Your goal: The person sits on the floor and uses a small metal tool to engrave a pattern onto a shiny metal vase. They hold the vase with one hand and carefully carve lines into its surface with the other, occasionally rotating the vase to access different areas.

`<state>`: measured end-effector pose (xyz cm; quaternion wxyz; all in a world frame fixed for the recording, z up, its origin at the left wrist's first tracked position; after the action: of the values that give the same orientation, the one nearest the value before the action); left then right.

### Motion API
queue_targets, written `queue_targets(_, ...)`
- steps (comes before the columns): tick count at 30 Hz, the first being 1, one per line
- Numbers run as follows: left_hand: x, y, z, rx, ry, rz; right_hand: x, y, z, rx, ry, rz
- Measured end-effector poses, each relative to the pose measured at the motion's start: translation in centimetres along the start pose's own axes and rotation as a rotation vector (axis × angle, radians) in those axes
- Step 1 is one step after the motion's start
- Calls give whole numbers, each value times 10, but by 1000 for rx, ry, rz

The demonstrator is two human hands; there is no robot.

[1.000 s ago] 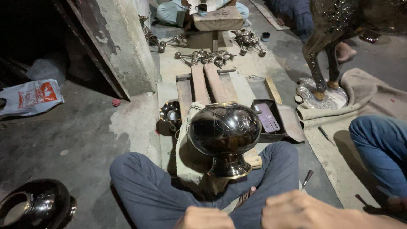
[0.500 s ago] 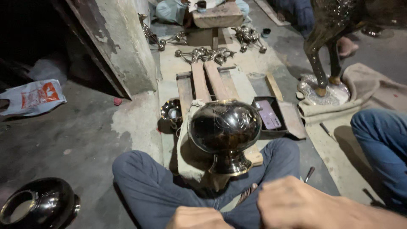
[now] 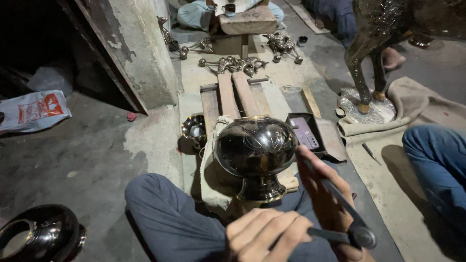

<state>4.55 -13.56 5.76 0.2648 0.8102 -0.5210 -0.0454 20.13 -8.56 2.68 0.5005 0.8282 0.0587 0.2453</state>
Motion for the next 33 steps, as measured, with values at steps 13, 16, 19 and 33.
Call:
queue_targets(13, 8, -17, -2, -173, 34, -14, -2, -16, 35, 354, -50, -2406)
queue_targets(16, 9, -17, -4, -180, 58, 18, -1, -12, 33, 378, -59, -2393)
queue_targets(19, 9, -16, -5, -212, 92, 125, 1, -8, 31, 418, -46, -2272)
queue_targets(33, -50, 10, -24, -16, 263, -25, 70, 3, -86, 231, -127, -1849)
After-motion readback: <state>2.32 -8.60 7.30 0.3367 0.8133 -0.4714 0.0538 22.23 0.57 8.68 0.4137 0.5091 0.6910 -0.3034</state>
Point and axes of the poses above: each hand's wrist, its own z-axis away from the middle knuckle, its own y-axis out of the back of the hand, x = y × z, the point moved 3 cm from there along -z, towards the middle knuckle, and after that the axes turned 9 degrees about -x, right-handed, at the moved point
